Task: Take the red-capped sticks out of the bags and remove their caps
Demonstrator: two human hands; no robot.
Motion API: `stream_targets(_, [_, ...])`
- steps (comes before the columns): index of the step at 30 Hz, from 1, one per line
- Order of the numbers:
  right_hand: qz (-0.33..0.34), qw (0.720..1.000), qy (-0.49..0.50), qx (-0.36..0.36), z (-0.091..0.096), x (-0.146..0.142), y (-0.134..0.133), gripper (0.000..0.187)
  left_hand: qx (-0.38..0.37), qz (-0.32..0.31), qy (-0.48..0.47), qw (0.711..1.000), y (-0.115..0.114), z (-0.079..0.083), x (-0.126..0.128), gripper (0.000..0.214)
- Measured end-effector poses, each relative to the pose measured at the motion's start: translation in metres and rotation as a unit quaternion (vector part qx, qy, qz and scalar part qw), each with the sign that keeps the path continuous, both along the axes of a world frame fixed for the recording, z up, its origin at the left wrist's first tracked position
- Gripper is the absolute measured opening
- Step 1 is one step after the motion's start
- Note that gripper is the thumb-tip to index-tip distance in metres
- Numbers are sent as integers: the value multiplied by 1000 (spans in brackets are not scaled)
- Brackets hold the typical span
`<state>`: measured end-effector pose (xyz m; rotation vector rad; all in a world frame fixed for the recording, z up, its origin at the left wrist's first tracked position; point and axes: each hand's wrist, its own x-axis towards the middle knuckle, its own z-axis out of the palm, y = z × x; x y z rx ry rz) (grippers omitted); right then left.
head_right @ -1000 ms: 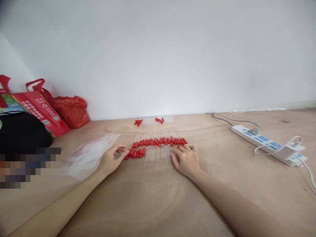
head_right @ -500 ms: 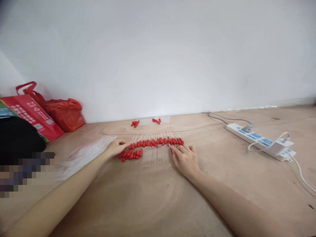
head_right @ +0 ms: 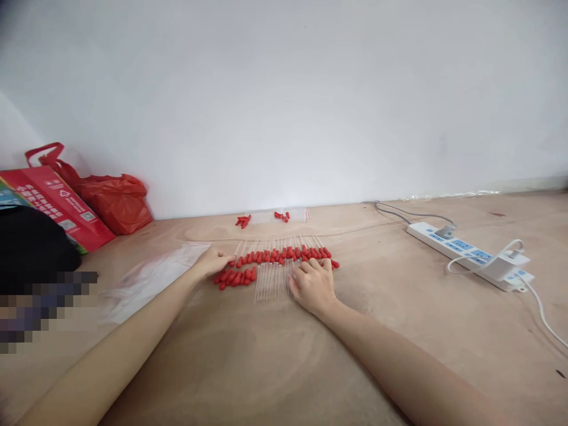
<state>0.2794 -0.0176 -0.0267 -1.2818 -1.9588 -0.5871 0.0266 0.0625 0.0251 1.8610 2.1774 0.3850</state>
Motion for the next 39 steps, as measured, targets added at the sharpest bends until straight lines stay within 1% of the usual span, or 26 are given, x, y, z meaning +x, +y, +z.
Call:
stream_targets(3, [16, 999, 0, -28, 2, 0, -4, 26, 35, -10, 8, 999, -8, 7, -4, 28])
stream_targets(6, [32, 998, 25, -40, 4, 1, -5, 30, 92, -30, 19, 995, -27, 16, -4, 26])
stream_targets(8, [30, 997, 60, -33, 6, 3, -5, 29, 146, -75, 25, 986, -44, 18, 0, 23])
stream_targets(9, [27, 996, 81, -26, 8, 5, -5, 28, 178, -115, 31, 977, -54, 16, 2, 23])
stream_targets(11, [31, 993, 112, -8, 10, 9, -6, 27, 240, -211, 44, 946, -72, 7, 9, 23])
stream_targets(12, [44, 992, 117, 0, 11, 11, -7, 29, 271, -257, 53, 926, -81, 1, 13, 23])
stream_targets(14, [90, 991, 97, 5, 13, 15, -12, 36, 336, -337, 67, 877, -95, -14, 21, 22])
stream_targets(16, [149, 988, 50, -3, 14, 15, -17, 42, 392, -389, 60, 831, -104, -27, 29, 21])
stream_targets(17, [176, 984, 27, -8, 14, 14, -20, 42, 411, -404, 50, 816, -108, -32, 32, 20])
stream_targets(18, [198, 980, 7, -12, 13, 13, -22, 40, 421, -414, 38, 806, -110, -36, 34, 18])
stream_targets(21, [240, 971, -14, -2, 10, 6, -23, 26, 421, -426, 12, 801, -113, -39, 37, 13])
stream_targets(24, [258, 966, -1, 18, 7, 0, -22, 17, 422, -425, 9, 801, -114, -35, 38, 12])
stream_targets(26, [265, 964, 3, 22, 6, -2, -22, 16, 428, -413, 27, 804, -113, -31, 38, 12])
stream_targets(29, [271, 962, 1, 21, 6, -2, -24, 16, 430, -414, 48, 801, -112, -27, 38, 20])
stream_targets(32, [279, 960, -4, 19, 6, -1, -26, 15, 420, -429, 30, 799, -111, -27, 37, 15])
stream_targets(36, [291, 957, -18, 4, 5, 2, -29, 15, 406, -431, 7, 806, -114, -29, 36, 19])
stream_targets(39, [297, 955, -16, -1, 5, 2, -31, 14, 407, -435, -2, 803, -117, -28, 38, 19])
